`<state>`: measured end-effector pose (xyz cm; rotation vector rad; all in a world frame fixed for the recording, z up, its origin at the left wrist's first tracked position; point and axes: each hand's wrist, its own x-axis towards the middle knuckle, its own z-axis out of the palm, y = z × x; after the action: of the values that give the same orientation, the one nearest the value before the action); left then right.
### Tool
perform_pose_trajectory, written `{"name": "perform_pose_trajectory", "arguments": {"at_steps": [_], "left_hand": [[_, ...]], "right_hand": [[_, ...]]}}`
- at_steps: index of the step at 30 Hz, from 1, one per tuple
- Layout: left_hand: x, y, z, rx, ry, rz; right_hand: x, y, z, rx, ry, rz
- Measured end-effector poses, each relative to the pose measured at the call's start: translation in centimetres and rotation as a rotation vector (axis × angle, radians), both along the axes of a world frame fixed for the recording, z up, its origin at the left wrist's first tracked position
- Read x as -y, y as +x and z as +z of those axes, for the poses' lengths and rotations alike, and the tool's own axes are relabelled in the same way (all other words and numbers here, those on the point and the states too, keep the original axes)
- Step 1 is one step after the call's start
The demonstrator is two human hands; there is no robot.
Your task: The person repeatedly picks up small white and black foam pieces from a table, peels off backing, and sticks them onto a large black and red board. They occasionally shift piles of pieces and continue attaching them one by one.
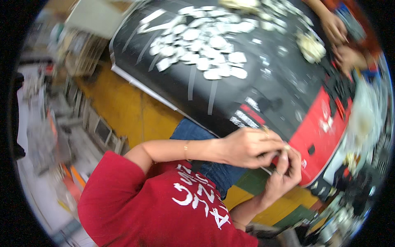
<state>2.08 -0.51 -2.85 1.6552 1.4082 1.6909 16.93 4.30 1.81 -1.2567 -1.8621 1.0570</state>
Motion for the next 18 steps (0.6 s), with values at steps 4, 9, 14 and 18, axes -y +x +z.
{"name": "perform_pose_trajectory", "arguments": {"at_steps": [4,9,14,18], "left_hand": [[1.0,0.1,0.3,0.301,-0.065,-0.014],[2.8,-1.2,0.3,0.235,-0.016,0.089],[4.3,-3.1,0.5,0.126,0.02,0.171],[4.7,-4.5,0.5,0.38,-0.135,0.161]], "right_hand": [[0.0,0.1,1.1,0.224,0.142,0.16],[0.6,-1.8,2.1,0.337,0.365,0.358],[1.8,-3.8,2.7,0.342,0.44,0.417],[1.9,-3.6,2.9,0.337,0.432,0.32]]}}
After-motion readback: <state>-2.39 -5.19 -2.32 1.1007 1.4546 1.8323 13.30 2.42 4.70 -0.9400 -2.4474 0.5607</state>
